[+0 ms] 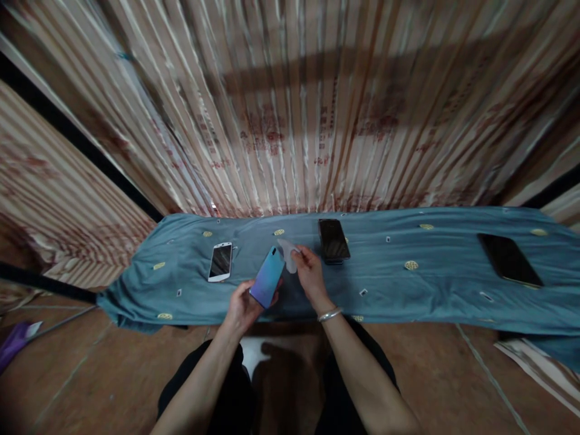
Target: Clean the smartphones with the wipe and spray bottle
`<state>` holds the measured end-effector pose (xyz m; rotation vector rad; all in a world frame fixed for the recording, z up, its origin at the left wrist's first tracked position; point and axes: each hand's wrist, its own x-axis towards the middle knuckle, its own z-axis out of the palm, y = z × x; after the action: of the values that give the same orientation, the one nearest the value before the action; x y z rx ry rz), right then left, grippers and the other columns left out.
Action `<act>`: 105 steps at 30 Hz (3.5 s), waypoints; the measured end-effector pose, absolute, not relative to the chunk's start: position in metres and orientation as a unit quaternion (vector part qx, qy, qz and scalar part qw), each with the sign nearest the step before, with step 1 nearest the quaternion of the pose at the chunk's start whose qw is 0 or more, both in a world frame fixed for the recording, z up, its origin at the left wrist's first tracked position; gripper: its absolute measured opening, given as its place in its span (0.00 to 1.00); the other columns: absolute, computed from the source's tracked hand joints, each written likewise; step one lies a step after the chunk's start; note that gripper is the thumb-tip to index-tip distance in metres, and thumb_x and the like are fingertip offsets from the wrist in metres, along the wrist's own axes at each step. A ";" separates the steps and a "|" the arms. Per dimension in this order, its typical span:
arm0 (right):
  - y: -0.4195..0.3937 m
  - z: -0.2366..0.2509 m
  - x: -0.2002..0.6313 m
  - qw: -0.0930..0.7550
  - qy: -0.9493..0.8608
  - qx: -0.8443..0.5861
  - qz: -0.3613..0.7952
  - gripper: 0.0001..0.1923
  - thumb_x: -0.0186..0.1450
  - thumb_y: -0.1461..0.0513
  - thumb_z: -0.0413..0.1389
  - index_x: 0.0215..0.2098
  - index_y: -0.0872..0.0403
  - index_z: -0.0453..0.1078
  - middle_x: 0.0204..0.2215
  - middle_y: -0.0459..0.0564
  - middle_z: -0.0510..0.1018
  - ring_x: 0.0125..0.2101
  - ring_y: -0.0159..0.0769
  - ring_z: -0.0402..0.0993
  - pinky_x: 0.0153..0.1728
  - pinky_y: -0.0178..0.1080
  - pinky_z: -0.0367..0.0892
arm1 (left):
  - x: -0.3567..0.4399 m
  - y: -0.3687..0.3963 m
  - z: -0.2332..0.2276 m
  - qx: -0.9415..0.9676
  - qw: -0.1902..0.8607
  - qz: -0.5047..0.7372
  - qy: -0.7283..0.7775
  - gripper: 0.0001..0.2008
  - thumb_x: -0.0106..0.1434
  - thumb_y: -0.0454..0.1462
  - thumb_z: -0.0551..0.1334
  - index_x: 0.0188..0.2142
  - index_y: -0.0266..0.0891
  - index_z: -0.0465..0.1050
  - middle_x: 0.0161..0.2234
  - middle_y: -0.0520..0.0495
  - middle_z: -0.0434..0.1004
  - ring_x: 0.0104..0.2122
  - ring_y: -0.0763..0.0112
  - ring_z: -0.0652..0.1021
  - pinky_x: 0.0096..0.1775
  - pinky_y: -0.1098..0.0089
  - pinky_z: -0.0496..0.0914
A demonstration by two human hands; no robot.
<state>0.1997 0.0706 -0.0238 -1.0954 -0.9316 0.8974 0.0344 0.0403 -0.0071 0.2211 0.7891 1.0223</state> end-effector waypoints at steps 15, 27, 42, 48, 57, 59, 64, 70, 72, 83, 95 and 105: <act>0.034 -0.049 0.150 0.459 -0.761 -0.445 0.108 0.27 0.69 0.70 0.41 0.65 0.53 0.60 0.63 0.56 0.64 0.65 0.39 0.56 0.63 0.48 0.60 | 0.029 0.039 -0.014 0.134 0.757 0.506 0.391 0.09 0.42 0.33 0.62 0.27 0.38 0.75 0.24 0.52 0.76 0.25 0.72 0.74 0.32 0.71 0.70; 0.030 -0.056 0.146 0.416 -0.791 -0.440 0.080 0.31 0.68 0.71 0.42 0.69 0.52 0.51 0.65 0.55 0.62 0.67 0.41 0.50 0.64 0.52 0.59 | 0.030 0.034 -0.024 0.202 0.690 0.550 0.425 0.10 0.41 0.35 0.67 0.27 0.36 0.76 0.26 0.52 0.78 0.29 0.74 0.74 0.34 0.74 0.68; 0.058 -0.050 0.161 0.450 -0.729 -0.510 0.074 0.27 0.72 0.66 0.37 0.69 0.58 0.50 0.65 0.58 0.61 0.66 0.38 0.54 0.65 0.49 0.57 | 0.026 0.021 -0.020 0.242 0.712 0.492 0.440 0.21 0.43 0.36 0.66 0.40 0.35 0.79 0.37 0.45 0.80 0.36 0.65 0.75 0.37 0.66 0.74; 0.061 -0.055 0.162 0.456 -0.714 -0.526 0.077 0.27 0.72 0.65 0.38 0.69 0.55 0.50 0.64 0.56 0.64 0.64 0.40 0.58 0.64 0.50 0.58 | 0.026 0.021 -0.013 0.169 0.736 0.497 0.428 0.14 0.44 0.35 0.65 0.33 0.36 0.75 0.31 0.46 0.78 0.32 0.66 0.75 0.39 0.61 0.74; 0.064 -0.062 0.168 0.446 -0.720 -0.528 0.069 0.26 0.71 0.65 0.39 0.67 0.56 0.56 0.61 0.58 0.68 0.62 0.42 0.62 0.63 0.52 0.61 | 0.025 0.025 -0.008 0.112 0.750 0.503 0.414 0.12 0.46 0.35 0.62 0.33 0.36 0.70 0.31 0.42 0.78 0.41 0.54 0.78 0.41 0.55 0.75; 0.065 -0.062 0.169 0.444 -0.723 -0.526 0.066 0.26 0.71 0.65 0.39 0.67 0.54 0.57 0.61 0.56 0.69 0.62 0.41 0.62 0.63 0.52 0.61 | 0.025 0.026 -0.007 0.113 0.756 0.498 0.410 0.13 0.46 0.35 0.61 0.34 0.36 0.71 0.33 0.40 0.79 0.42 0.52 0.78 0.41 0.55 0.75; 0.058 -0.060 0.165 0.446 -0.740 -0.500 0.061 0.26 0.71 0.67 0.41 0.66 0.54 0.58 0.61 0.57 0.68 0.63 0.42 0.60 0.62 0.53 0.62 | 0.024 0.029 -0.005 0.099 0.753 0.503 0.413 0.13 0.48 0.34 0.60 0.35 0.35 0.71 0.31 0.41 0.79 0.40 0.54 0.78 0.41 0.55 0.75; 0.045 -0.058 0.155 0.449 -0.766 -0.455 0.061 0.30 0.68 0.70 0.41 0.68 0.51 0.53 0.63 0.55 0.65 0.65 0.41 0.55 0.63 0.53 0.61 | 0.022 0.032 -0.007 0.097 0.738 0.514 0.426 0.12 0.50 0.34 0.59 0.36 0.35 0.73 0.32 0.44 0.80 0.37 0.61 0.78 0.42 0.58 0.75; 0.045 -0.057 0.155 0.445 -0.771 -0.451 0.063 0.31 0.68 0.70 0.41 0.69 0.51 0.50 0.64 0.55 0.63 0.66 0.41 0.54 0.64 0.52 0.60 | 0.023 0.032 -0.011 0.111 0.739 0.510 0.426 0.13 0.50 0.35 0.60 0.37 0.36 0.73 0.34 0.45 0.80 0.38 0.61 0.78 0.42 0.59 0.75; 0.059 -0.059 0.162 0.449 -0.726 -0.514 0.086 0.28 0.72 0.65 0.39 0.69 0.54 0.50 0.66 0.56 0.60 0.66 0.40 0.55 0.65 0.49 0.57 | 0.026 0.025 -0.008 0.147 0.735 0.511 0.419 0.11 0.45 0.35 0.63 0.31 0.36 0.72 0.30 0.43 0.79 0.43 0.53 0.78 0.41 0.56 0.76; 0.071 -0.064 0.166 0.512 -0.622 -0.564 0.183 0.19 0.70 0.59 0.44 0.53 0.53 0.70 0.48 0.56 0.79 0.50 0.41 0.75 0.52 0.43 0.69 | 0.019 0.028 -0.009 0.172 0.747 0.514 0.385 0.18 0.49 0.37 0.63 0.41 0.33 0.73 0.41 0.36 0.80 0.49 0.48 0.77 0.40 0.59 0.75; 0.072 -0.066 0.168 0.480 -0.606 -0.611 0.170 0.11 0.66 0.60 0.48 0.36 0.54 0.72 0.27 0.50 0.78 0.29 0.38 0.75 0.33 0.35 0.67 | 0.024 0.031 -0.009 0.105 0.742 0.530 0.397 0.08 0.52 0.34 0.61 0.34 0.36 0.73 0.32 0.46 0.80 0.38 0.62 0.79 0.47 0.55 0.74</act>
<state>0.1680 0.0719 -0.0657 -1.4893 -1.4791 0.4147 0.0241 0.0310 -0.0086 0.2300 0.8711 1.1616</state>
